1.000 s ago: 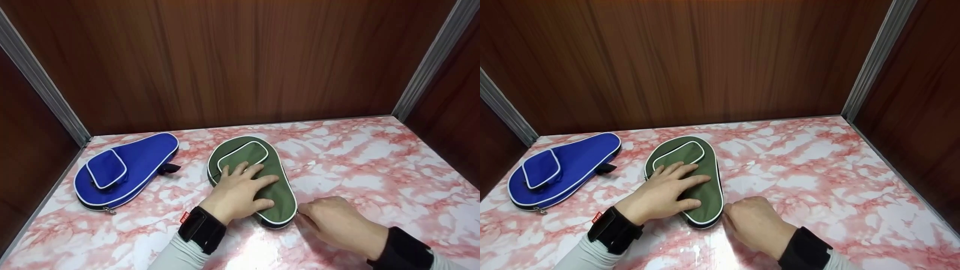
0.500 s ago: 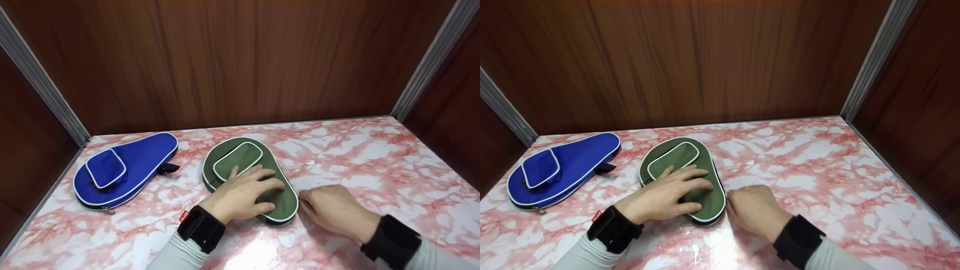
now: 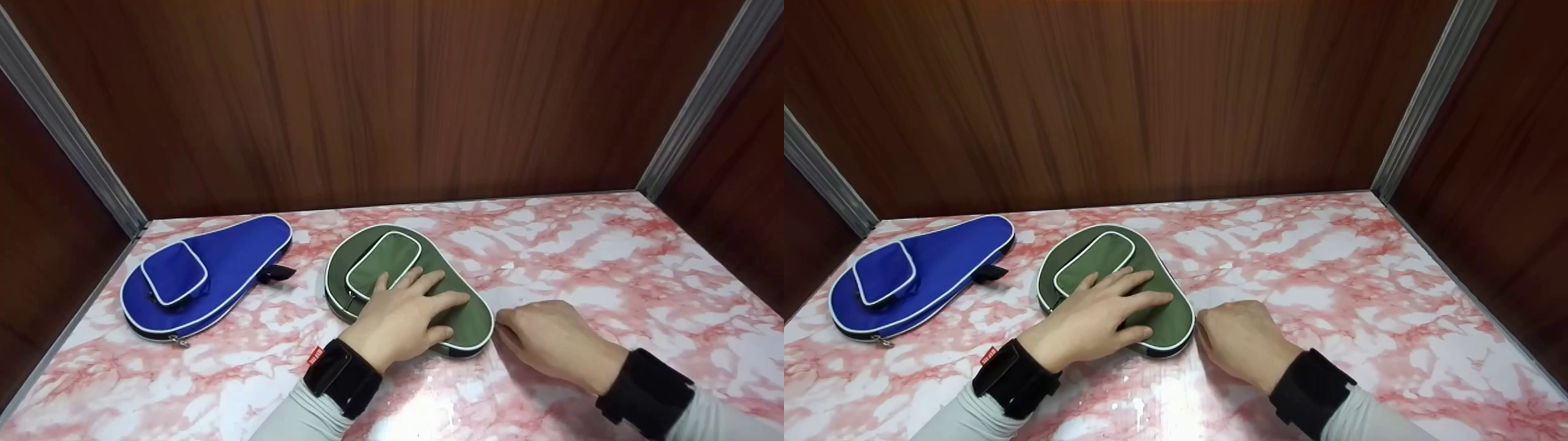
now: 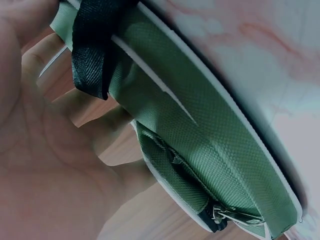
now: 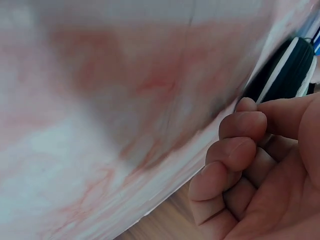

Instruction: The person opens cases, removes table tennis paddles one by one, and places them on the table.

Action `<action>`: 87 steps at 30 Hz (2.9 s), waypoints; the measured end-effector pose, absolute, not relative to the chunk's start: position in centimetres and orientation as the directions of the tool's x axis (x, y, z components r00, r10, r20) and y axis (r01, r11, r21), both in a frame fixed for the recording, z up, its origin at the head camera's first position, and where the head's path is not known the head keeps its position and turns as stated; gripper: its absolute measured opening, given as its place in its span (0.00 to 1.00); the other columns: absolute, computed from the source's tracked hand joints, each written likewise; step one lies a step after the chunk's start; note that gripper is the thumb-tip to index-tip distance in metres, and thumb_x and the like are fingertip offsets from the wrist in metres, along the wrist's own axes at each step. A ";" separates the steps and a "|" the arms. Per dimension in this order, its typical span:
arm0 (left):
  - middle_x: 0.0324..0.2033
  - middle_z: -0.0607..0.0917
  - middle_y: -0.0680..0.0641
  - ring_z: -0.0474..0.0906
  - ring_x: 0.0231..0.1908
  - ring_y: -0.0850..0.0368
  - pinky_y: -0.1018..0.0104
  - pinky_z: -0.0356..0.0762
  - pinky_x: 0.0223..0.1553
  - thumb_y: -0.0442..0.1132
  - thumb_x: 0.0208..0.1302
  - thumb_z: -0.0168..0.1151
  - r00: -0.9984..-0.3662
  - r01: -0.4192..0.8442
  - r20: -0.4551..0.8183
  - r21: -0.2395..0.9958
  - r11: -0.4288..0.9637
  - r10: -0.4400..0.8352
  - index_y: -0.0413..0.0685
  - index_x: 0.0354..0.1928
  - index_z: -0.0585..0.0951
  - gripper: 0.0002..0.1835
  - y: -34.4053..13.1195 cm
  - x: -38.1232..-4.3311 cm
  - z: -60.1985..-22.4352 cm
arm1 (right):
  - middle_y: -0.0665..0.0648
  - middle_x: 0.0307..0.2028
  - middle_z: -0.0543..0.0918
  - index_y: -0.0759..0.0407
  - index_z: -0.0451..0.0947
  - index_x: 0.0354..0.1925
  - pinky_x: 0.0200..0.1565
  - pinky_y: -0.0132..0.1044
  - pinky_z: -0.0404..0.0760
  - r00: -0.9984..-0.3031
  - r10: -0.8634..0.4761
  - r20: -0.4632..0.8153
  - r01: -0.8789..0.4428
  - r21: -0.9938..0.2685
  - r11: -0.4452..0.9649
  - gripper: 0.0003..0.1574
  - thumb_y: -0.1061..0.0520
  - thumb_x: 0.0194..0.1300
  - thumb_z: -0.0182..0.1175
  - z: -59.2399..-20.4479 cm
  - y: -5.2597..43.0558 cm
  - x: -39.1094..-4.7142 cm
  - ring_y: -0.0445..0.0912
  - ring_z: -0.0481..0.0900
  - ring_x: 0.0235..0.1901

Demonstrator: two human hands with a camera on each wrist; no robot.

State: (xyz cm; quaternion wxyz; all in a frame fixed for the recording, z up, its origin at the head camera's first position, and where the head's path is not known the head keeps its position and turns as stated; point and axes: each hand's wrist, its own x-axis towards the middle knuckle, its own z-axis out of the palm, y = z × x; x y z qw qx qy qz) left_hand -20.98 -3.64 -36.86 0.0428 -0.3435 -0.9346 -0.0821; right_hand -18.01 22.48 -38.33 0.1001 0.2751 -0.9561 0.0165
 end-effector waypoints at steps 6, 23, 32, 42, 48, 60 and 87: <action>0.81 0.71 0.50 0.64 0.81 0.41 0.24 0.63 0.72 0.58 0.76 0.69 -0.764 0.645 0.127 0.131 0.753 0.633 0.80 0.77 0.77 0.30 -3.8 -20.9 -36.8 | 0.41 0.15 0.69 0.44 0.70 0.22 0.27 0.49 0.78 -0.806 -0.545 0.230 -0.547 0.064 0.835 0.25 0.53 0.77 0.66 -38.9 22.2 -16.8 0.44 0.76 0.17; 0.81 0.71 0.50 0.64 0.81 0.41 0.24 0.64 0.71 0.56 0.76 0.70 -0.762 0.647 0.125 0.138 0.750 0.635 0.79 0.78 0.77 0.31 -3.8 -21.0 -36.6 | 0.44 0.16 0.74 0.45 0.73 0.21 0.23 0.47 0.74 -0.744 -0.605 0.283 -0.619 0.048 0.784 0.23 0.52 0.74 0.69 -39.9 19.5 -14.3 0.44 0.79 0.18; 0.81 0.70 0.50 0.65 0.81 0.41 0.24 0.64 0.71 0.56 0.76 0.69 -0.760 0.649 0.128 0.133 0.749 0.637 0.79 0.78 0.76 0.30 -3.8 -21.0 -36.7 | 0.46 0.15 0.75 0.45 0.70 0.21 0.21 0.46 0.73 -0.720 -0.615 0.321 -0.613 0.122 0.781 0.25 0.49 0.71 0.70 -40.2 17.4 -14.4 0.48 0.76 0.14; 0.80 0.72 0.48 0.66 0.80 0.38 0.22 0.63 0.71 0.53 0.80 0.66 -0.754 0.657 0.156 0.158 0.738 0.638 0.77 0.76 0.79 0.26 -4.0 -21.0 -36.8 | 0.45 0.17 0.75 0.45 0.73 0.24 0.22 0.46 0.75 -0.726 -0.612 0.313 -0.630 0.051 0.775 0.22 0.50 0.74 0.69 -40.5 17.3 -14.7 0.47 0.77 0.17; 0.78 0.75 0.48 0.66 0.80 0.37 0.18 0.61 0.70 0.51 0.85 0.58 -0.718 0.696 0.198 0.202 0.689 0.667 0.73 0.70 0.84 0.18 -4.2 -21.3 -36.9 | 0.36 0.20 0.75 0.40 0.78 0.26 0.25 0.46 0.76 -0.793 -0.559 0.242 -0.596 -0.117 0.794 0.21 0.43 0.80 0.67 -39.2 19.1 -14.5 0.39 0.77 0.19; 0.54 0.82 0.55 0.75 0.64 0.51 0.25 0.61 0.73 0.56 0.86 0.56 -0.653 0.755 0.209 0.254 0.605 0.728 0.63 0.62 0.84 0.15 -3.2 -21.5 -37.3 | 0.40 0.20 0.74 0.43 0.82 0.29 0.31 0.47 0.76 -0.906 -0.364 0.219 -0.411 -0.238 0.880 0.17 0.48 0.80 0.65 -36.2 21.7 -17.9 0.38 0.72 0.22; 0.50 0.85 0.36 0.83 0.44 0.45 0.57 0.87 0.36 0.56 0.68 0.75 -0.893 0.309 0.293 -0.154 0.939 0.342 0.42 0.56 0.87 0.27 1.8 -20.7 -36.9 | 0.73 0.73 0.76 0.72 0.72 0.77 0.75 0.68 0.65 -0.882 -0.334 0.332 -0.413 -0.204 0.888 0.39 0.45 0.84 0.61 -38.3 21.3 -21.1 0.69 0.70 0.76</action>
